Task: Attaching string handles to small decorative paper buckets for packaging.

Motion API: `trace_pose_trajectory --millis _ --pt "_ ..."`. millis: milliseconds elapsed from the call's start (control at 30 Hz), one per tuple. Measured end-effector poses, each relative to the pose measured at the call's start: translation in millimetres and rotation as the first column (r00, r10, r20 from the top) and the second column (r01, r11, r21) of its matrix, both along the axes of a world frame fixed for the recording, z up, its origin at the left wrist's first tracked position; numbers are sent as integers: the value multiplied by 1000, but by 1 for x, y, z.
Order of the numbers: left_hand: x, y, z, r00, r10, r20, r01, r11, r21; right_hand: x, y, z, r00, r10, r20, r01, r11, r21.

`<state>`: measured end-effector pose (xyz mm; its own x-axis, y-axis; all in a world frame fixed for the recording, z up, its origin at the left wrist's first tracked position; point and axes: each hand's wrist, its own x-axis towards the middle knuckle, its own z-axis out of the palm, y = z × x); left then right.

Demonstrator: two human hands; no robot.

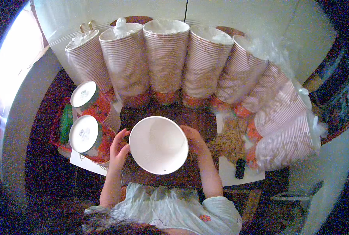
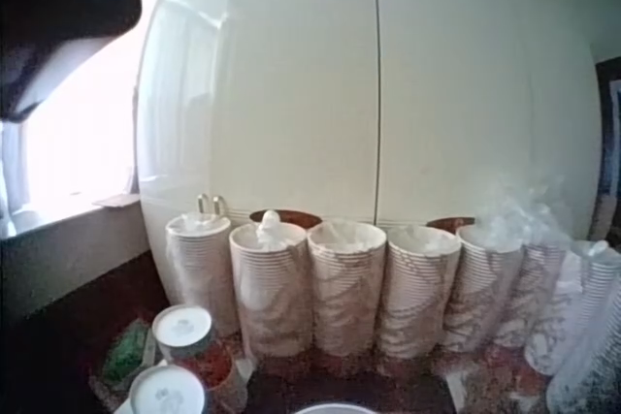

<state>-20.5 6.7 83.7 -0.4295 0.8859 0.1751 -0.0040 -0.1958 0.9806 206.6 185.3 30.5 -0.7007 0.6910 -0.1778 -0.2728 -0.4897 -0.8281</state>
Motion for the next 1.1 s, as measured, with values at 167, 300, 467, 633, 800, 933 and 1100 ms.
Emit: trace_pose_trajectory --millis 167,300,467,633,800,933,1100 --pt "1 4 11 995 -90 50 92 995 -30 -6 -24 15 981 -2 195 8 1000 -27" --pt "1 9 4 993 -104 -48 98 989 -112 -8 -16 -17 975 158 158 -131 977 -170" --pt "0 12 -10 972 -12 -235 -43 973 -228 -10 -25 -17 984 108 141 -96 991 -88" --pt "2 15 -3 853 86 -515 -222 953 -208 -2 -28 -21 962 138 235 -147 989 21" --pt "1 14 -5 840 86 -536 -244 942 -231 3 -28 -13 915 180 362 -222 972 78" --pt "1 14 -6 843 78 -532 -227 948 -221 9 -22 -14 881 230 414 -333 922 196" --pt "4 15 -11 805 -3 -593 -114 981 -160 3 -17 6 896 206 394 -353 868 349"
